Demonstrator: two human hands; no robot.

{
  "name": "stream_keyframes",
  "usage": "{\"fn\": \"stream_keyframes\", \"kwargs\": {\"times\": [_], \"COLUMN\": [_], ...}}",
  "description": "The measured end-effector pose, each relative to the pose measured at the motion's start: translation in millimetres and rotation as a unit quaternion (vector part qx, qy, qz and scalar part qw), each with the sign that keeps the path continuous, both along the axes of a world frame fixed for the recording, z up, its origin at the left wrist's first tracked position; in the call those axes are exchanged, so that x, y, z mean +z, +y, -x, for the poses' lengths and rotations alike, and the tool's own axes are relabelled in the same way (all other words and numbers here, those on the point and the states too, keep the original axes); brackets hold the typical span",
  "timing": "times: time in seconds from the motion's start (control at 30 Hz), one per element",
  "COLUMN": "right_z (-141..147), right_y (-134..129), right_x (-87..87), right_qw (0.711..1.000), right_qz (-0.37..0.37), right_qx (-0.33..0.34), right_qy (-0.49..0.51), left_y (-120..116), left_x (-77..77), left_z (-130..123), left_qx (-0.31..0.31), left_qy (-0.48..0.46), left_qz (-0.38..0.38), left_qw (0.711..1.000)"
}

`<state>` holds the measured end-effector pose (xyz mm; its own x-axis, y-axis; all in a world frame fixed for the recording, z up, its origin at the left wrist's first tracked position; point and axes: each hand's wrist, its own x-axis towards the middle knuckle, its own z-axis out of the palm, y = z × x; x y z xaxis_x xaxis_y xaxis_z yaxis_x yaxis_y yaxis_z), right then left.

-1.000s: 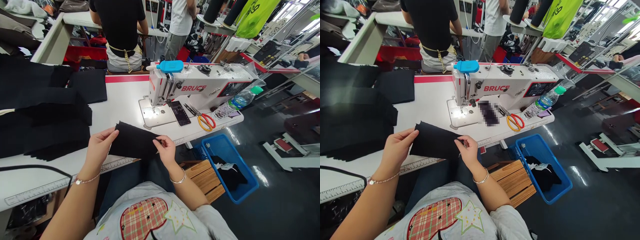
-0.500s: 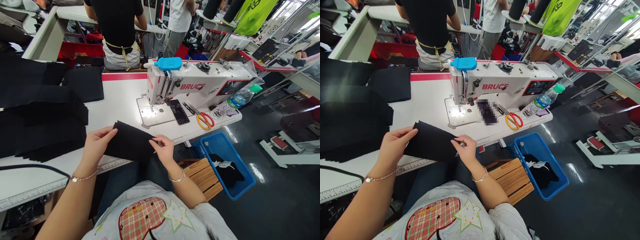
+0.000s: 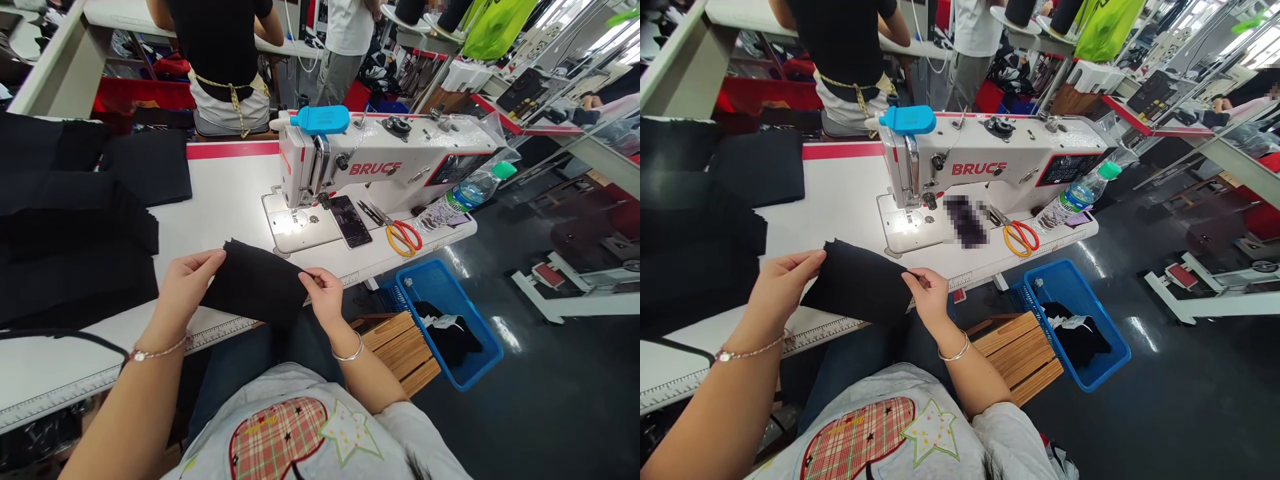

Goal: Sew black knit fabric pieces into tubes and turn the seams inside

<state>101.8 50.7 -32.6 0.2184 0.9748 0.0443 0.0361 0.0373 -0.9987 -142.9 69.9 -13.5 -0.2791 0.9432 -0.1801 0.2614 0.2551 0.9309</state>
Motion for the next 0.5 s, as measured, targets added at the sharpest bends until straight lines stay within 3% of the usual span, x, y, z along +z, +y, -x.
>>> {"fn": "stream_keyframes", "kwargs": {"times": [0.1,0.2,0.37,0.5], "right_z": [-0.9,-1.4,-2.8,-5.9], "right_y": [1.1,1.0,-1.5,-1.3], "right_x": [-2.5,-6.1,-9.0,-7.6], "right_qw": [1.000,0.999,0.997,0.996], "right_qz": [-0.009,-0.032,-0.072,-0.078], "right_qx": [0.016,0.029,0.019,0.006], "right_qy": [0.009,0.021,-0.003,-0.052], "left_y": [2.9,8.7,32.2,51.4], "left_x": [9.4,24.7,40.4,35.3], "left_z": [-5.5,-10.8,-12.0,-18.7], "left_qx": [0.022,0.011,-0.070,-0.140], "left_qy": [-0.054,-0.036,0.075,0.092], "left_qz": [0.029,0.033,0.066,0.063], "left_qw": [0.998,0.999,0.993,0.984]}}
